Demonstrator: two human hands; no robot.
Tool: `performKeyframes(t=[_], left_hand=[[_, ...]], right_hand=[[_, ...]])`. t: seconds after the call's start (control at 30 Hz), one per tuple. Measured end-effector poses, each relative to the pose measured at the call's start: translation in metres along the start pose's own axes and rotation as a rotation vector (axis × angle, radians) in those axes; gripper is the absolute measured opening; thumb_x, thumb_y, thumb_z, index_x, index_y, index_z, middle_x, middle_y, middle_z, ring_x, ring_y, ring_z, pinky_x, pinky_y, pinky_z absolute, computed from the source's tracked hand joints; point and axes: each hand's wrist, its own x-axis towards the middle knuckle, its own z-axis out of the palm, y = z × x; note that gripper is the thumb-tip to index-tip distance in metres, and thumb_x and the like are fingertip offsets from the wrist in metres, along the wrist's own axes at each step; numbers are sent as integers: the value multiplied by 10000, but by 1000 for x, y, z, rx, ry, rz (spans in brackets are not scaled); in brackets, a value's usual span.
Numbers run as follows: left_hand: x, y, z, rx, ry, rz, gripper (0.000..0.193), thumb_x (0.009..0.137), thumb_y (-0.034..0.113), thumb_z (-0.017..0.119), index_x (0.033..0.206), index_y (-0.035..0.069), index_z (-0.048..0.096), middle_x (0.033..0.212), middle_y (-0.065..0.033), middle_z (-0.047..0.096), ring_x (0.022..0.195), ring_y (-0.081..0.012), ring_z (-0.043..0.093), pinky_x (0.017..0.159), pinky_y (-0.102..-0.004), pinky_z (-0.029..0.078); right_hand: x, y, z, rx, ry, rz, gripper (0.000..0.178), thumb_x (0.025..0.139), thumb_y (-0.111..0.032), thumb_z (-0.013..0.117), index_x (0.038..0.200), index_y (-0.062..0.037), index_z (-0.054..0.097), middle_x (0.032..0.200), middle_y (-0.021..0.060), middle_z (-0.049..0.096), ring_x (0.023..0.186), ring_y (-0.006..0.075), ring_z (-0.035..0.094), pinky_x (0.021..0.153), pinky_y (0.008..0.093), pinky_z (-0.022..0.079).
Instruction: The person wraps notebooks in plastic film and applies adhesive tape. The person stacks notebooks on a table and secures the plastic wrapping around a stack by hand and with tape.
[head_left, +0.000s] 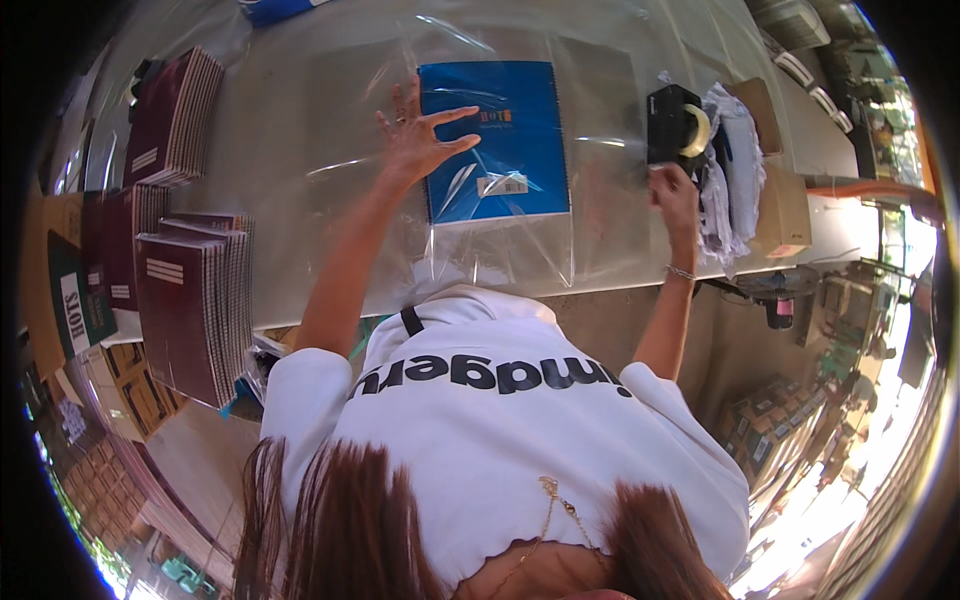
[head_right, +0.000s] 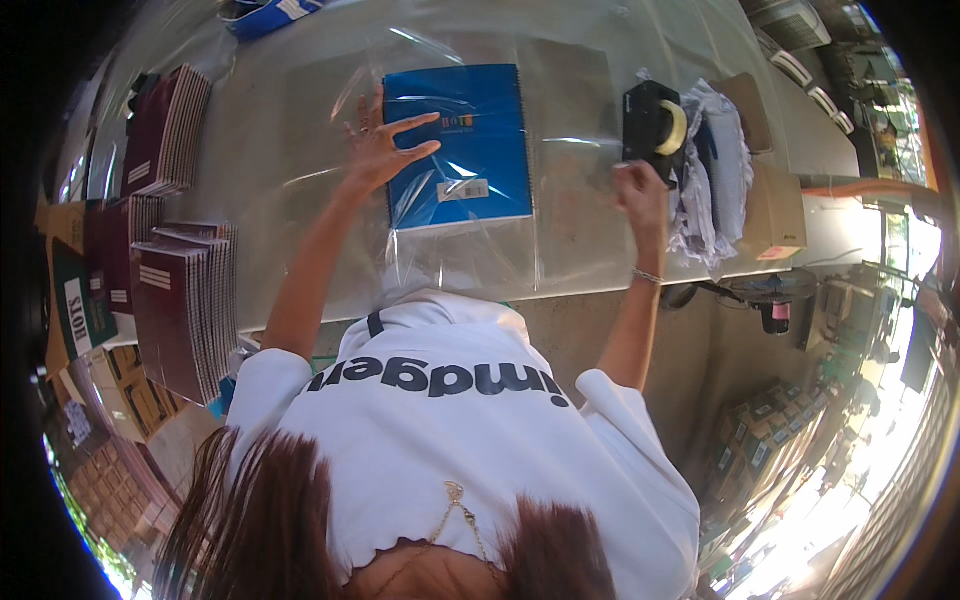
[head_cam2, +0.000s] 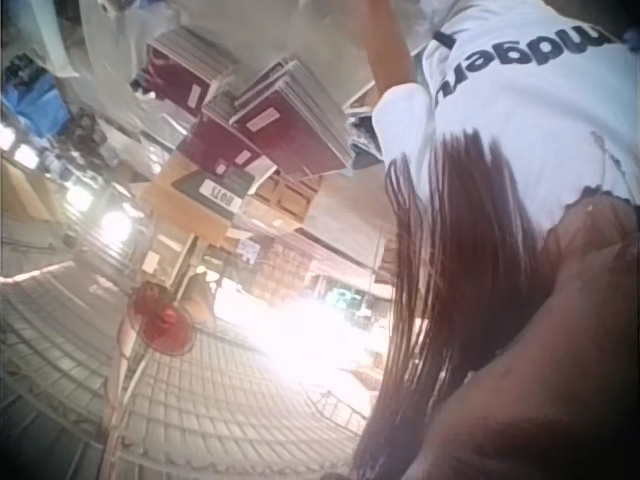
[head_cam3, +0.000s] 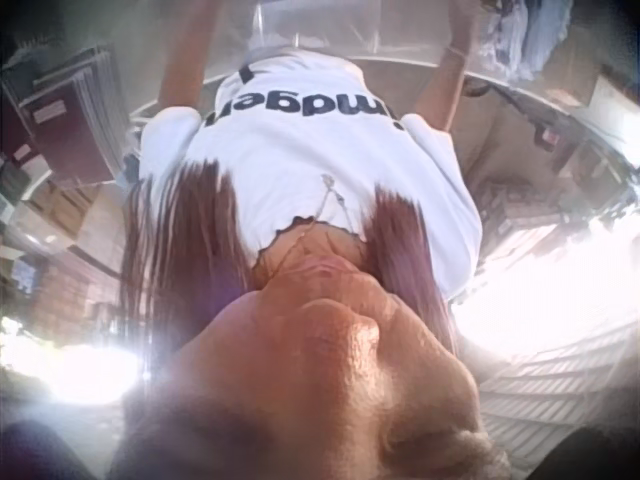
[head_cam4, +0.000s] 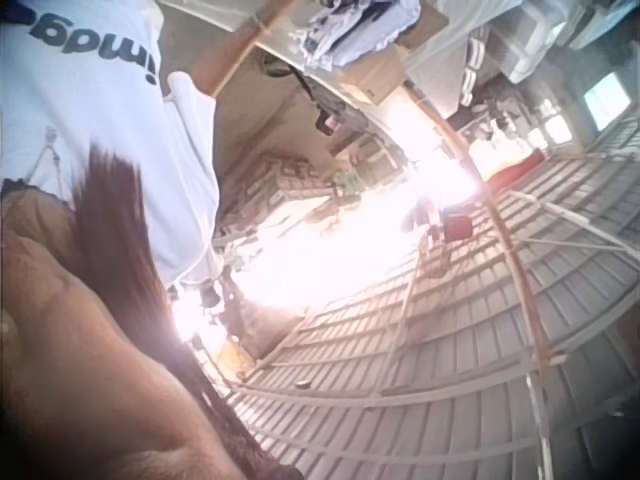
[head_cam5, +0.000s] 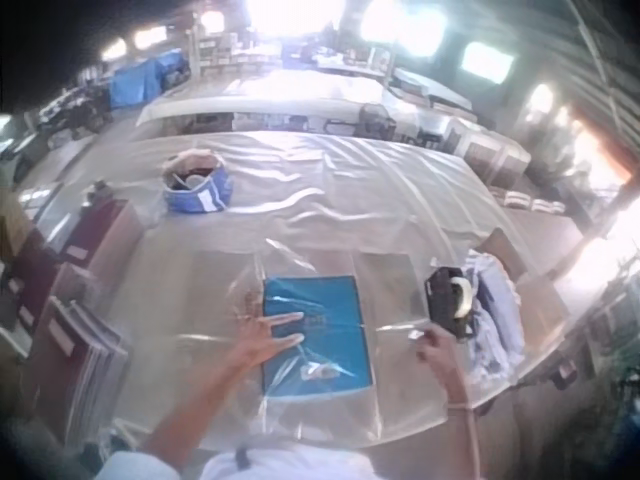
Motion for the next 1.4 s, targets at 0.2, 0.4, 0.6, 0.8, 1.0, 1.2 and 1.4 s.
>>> performKeyframes(t=[0.2, 0.4, 0.6, 0.8, 1.0, 1.2, 1.4], left_hand=[[3, -1, -2, -14, -5, 8, 595, 625, 686, 667, 1172, 473, 571, 1538, -109, -6, 1397, -346, -124, 1033, -679, -21], [6, 4, -6, 38, -17, 8, 599, 670, 647, 652, 1212, 406, 567, 1539, -105, 0, 1402, -337, -109, 1033, -678, -13], [-43, 12, 9, 276, 147, 146, 584, 870, 483, 521, 1399, 304, 347, 1539, -52, 71, 1415, -286, 25, 1066, -634, 46], [1, -25, -11, 154, 250, 28, 691, 877, 482, 515, 1452, 233, 225, 1532, -63, 94, 1402, -292, 118, 1062, -625, 111], [154, -48, -65, -74, -34, 165, 825, 784, 529, 623, 1441, 195, 252, 1293, -116, 485, 1228, -294, 433, 1048, -575, 222], [244, -57, -81, -352, -579, 188, 686, 779, 426, 687, 1368, 202, 414, 1040, -92, 645, 1052, -214, 586, 970, -353, 397], [212, -72, -55, -720, -11, 192, 518, 842, 407, 635, 1294, 184, 515, 1133, -84, 586, 1106, -210, 550, 946, -361, 418]], right_hand=[[33, -108, 142, 152, -514, -213, 218, 821, -215, 682, 856, -11, 613, 688, 31, 590, 636, 90, 521, 542, 243, 416], [68, -112, 189, -156, -602, -295, 273, 775, -262, 724, 772, 2, 653, 698, 95, 659, 635, 137, 617, 592, 278, 468], [73, -138, 187, -503, -633, -101, 404, 727, -392, 744, 673, -12, 619, 675, 102, 659, 658, 204, 657, 592, 310, 484], [85, -123, 178, -494, -485, -353, 438, 745, -448, 710, 652, -34, 602, 628, 119, 607, 575, 266, 603, 575, 336, 480], [210, -105, 169, -355, -42, -685, 398, 737, -403, 728, 963, -85, 650, 917, 97, 665, 812, 263, 600, 808, 328, 438], [298, -106, 174, -172, -763, -303, 590, 748, -367, 742, 1252, -149, 527, 945, 62, 644, 914, 180, 605, 861, 340, 434], [287, -98, 154, 87, -367, -399, 549, 777, -345, 724, 1245, -131, 531, 962, 83, 607, 900, 168, 576, 844, 326, 447]])
